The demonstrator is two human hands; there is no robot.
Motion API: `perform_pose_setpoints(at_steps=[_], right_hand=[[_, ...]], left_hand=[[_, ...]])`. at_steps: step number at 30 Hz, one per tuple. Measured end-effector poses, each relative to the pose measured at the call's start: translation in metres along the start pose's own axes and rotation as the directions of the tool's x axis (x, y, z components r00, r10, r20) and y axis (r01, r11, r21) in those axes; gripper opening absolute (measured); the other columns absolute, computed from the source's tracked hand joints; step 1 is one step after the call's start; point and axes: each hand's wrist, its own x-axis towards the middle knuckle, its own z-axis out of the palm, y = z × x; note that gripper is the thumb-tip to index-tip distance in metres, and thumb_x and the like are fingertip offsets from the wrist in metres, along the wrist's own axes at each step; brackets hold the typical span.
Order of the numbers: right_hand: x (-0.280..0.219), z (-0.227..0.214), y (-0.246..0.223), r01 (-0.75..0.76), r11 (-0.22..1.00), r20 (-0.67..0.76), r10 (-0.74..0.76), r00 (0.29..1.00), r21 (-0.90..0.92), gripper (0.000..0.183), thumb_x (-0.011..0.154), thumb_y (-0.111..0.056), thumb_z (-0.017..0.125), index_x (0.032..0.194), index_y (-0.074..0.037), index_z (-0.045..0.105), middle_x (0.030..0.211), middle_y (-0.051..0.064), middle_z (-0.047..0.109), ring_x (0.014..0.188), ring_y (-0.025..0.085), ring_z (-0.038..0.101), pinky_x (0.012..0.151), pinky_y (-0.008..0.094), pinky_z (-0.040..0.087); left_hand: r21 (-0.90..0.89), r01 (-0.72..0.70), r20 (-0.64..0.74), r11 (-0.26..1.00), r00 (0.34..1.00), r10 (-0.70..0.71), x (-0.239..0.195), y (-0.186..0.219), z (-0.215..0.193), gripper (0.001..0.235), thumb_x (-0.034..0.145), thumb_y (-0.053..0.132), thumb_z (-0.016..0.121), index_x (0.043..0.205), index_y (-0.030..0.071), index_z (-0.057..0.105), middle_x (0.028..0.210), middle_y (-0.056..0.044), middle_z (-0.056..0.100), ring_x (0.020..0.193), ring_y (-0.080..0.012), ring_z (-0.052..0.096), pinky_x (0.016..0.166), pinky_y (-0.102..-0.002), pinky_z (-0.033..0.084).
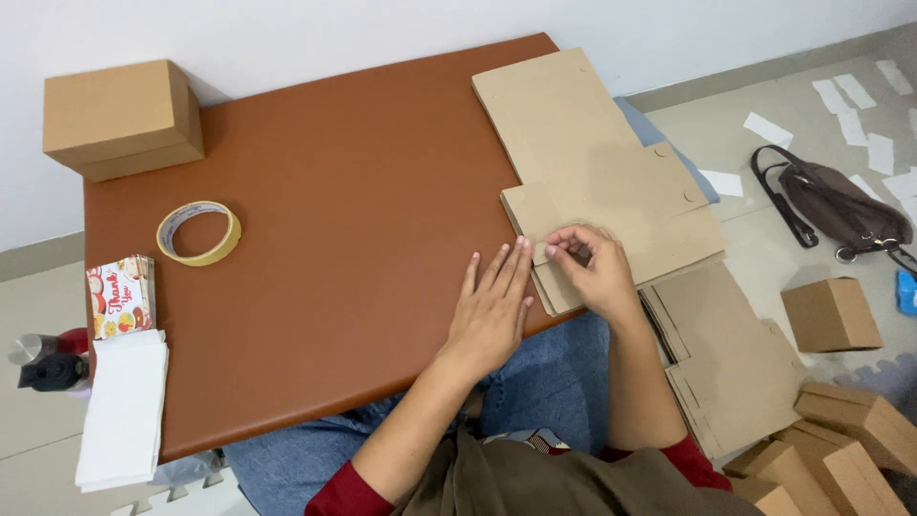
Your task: The person assembles a flat cardboard box by folding the sides and tucking the tabs into slots. They then place a white paper insert inside and close the lid.
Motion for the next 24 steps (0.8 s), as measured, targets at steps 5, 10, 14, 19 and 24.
perform_pose_setpoints(at_steps=[5,10,14,19,24], right_hand=[[0.011,-0.012,0.017,-0.087,0.982,0.104,0.071,0.992,0.165,0.005,0.096,-0.006,0.065,0.099,-0.008,0.069,0.083,0.003,0.062,0.085,0.017,0.055,0.082,0.035,0.044],[0.017,-0.025,0.034,-0.121,0.951,0.123,0.089,0.988,0.284,0.009,0.104,-0.009,0.055,0.100,-0.009,0.063,0.087,0.000,0.053,0.090,0.016,0.048,0.083,0.032,0.038],[0.025,-0.037,0.033,-0.091,0.912,0.125,0.044,0.991,0.400,0.010,0.105,-0.011,0.049,0.100,-0.010,0.058,0.092,0.000,0.049,0.094,0.016,0.047,0.087,0.031,0.035],[0.032,-0.052,0.023,-0.082,0.852,0.148,0.006,0.989,0.516,0.011,0.101,-0.015,0.049,0.102,-0.008,0.057,0.093,0.003,0.050,0.094,0.016,0.049,0.090,0.032,0.038],[0.028,-0.042,0.004,-0.044,0.809,0.145,-0.051,0.988,0.586,0.013,0.097,-0.013,0.049,0.102,-0.003,0.057,0.095,0.003,0.053,0.097,0.014,0.052,0.087,0.025,0.039]], left_hand=[[-0.035,0.002,0.029,0.999,1.000,-0.001,0.000,0.001,-0.004,0.064,0.104,0.019,0.039,0.162,0.008,0.015,0.165,-0.017,0.026,0.150,-0.0365,0.027,0.121,-0.061,0.007],[-0.004,-0.008,0.045,1.000,0.999,0.008,0.000,0.000,0.000,0.057,0.105,0.020,0.035,0.161,0.014,0.024,0.164,-0.014,0.029,0.150,-0.0363,0.026,0.121,-0.062,0.006],[0.008,0.017,0.051,1.000,0.999,-0.017,0.001,0.001,0.001,0.056,0.105,0.021,0.035,0.160,0.017,0.026,0.163,-0.012,0.032,0.150,-0.0336,0.027,0.122,-0.060,0.006],[0.015,0.028,0.052,0.999,0.998,-0.029,0.000,0.002,-0.002,0.055,0.105,0.021,0.033,0.159,0.015,0.030,0.162,-0.012,0.033,0.150,-0.0326,0.028,0.122,-0.059,0.005],[-0.057,0.044,0.045,0.997,0.998,-0.041,0.001,0.003,-0.005,0.063,0.103,0.026,0.044,0.160,0.006,0.025,0.163,-0.018,0.030,0.150,-0.0346,0.027,0.122,-0.060,0.006]])
